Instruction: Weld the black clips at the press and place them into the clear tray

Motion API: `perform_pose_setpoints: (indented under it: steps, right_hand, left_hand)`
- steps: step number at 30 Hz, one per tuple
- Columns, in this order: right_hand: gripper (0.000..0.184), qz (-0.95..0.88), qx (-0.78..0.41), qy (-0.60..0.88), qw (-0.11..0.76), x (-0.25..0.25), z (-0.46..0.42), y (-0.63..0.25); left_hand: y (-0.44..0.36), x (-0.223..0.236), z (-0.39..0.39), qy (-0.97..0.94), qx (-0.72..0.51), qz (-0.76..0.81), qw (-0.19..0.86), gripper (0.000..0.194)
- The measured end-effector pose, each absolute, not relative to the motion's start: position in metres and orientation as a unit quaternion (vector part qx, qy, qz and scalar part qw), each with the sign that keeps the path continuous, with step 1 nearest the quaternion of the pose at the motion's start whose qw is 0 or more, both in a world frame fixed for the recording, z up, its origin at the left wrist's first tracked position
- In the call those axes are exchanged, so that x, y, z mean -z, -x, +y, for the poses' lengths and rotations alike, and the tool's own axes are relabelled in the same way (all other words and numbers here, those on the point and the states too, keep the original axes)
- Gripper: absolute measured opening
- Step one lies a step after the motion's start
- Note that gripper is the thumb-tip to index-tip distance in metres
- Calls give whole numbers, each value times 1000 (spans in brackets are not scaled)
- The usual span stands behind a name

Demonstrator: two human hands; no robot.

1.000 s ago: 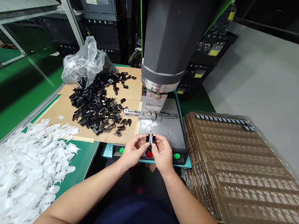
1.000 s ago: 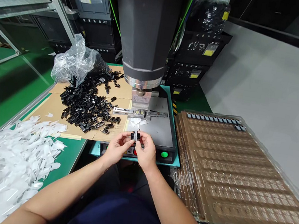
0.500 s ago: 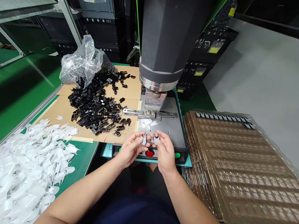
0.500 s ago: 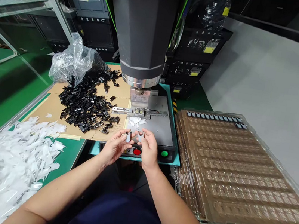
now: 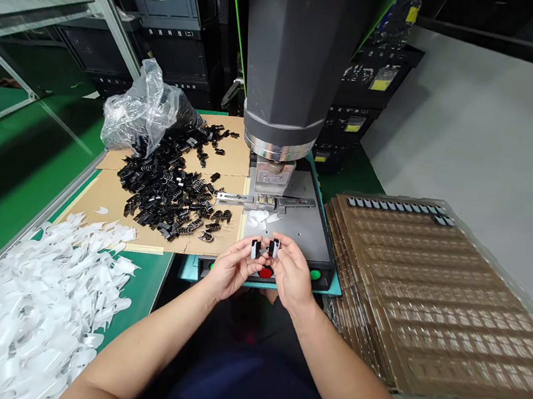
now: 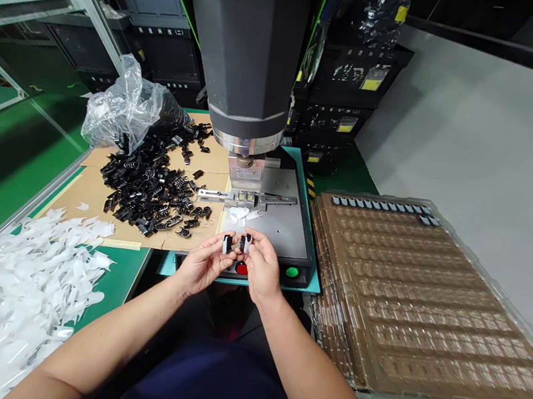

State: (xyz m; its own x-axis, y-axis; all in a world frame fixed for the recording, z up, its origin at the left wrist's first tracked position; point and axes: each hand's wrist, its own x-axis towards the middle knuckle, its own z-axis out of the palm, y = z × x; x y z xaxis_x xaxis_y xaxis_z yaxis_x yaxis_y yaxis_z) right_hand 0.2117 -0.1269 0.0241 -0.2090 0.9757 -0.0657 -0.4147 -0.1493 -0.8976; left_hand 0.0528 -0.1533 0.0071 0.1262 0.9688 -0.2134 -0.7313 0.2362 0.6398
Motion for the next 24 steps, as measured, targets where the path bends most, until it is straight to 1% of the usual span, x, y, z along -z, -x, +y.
perform_pose_setpoints:
  steps: [4, 6, 8, 9, 12, 14, 17, 19, 21, 22, 24]
  right_hand:
    - [35, -396, -674, 350, 516, -21, -125, -210]
    - [33, -422, -655, 351, 520, -19, -124, -211]
    - [31, -496, -597, 370, 510, -18, -124, -212]
    - [31, -550, -555, 384, 491, -20, -125, -214]
    - [33, -708, -404, 416, 403, -28, -129, -216]
    - [33, -764, -327, 420, 366, -34, -131, -216]
    - [29, -800, -268, 410, 346, -41, -127, -224]
    - [31, -815, -247, 398, 341, -45, -118, -239]
    - [32, -819, -225, 400, 343, -49, -102, -266]
    - [32, -816, -213, 411, 346, -51, -90, -285]
    - [31, -801, -179, 454, 346, -52, -59, -331]
  left_hand:
    - [-53, -10, -153, -188, -587, 304, 726, 43]
    - [-54, -12, -154, -192, -586, 311, 723, 44]
    - [-55, -12, -156, -197, -594, 329, 708, 44]
    - [-56, -11, -157, -201, -602, 339, 695, 43]
    - [-60, -8, -162, -225, -624, 360, 656, 39]
    - [-63, -7, -165, -247, -628, 371, 638, 37]
    - [-66, -8, -168, -291, -607, 408, 617, 39]
    - [-62, -8, -172, -341, -576, 444, 595, 42]
    - [-51, -6, -178, -404, -543, 494, 546, 44]
    - [-42, -3, -183, -439, -528, 523, 505, 43]
    - [-19, 3, -196, -512, -502, 580, 387, 38]
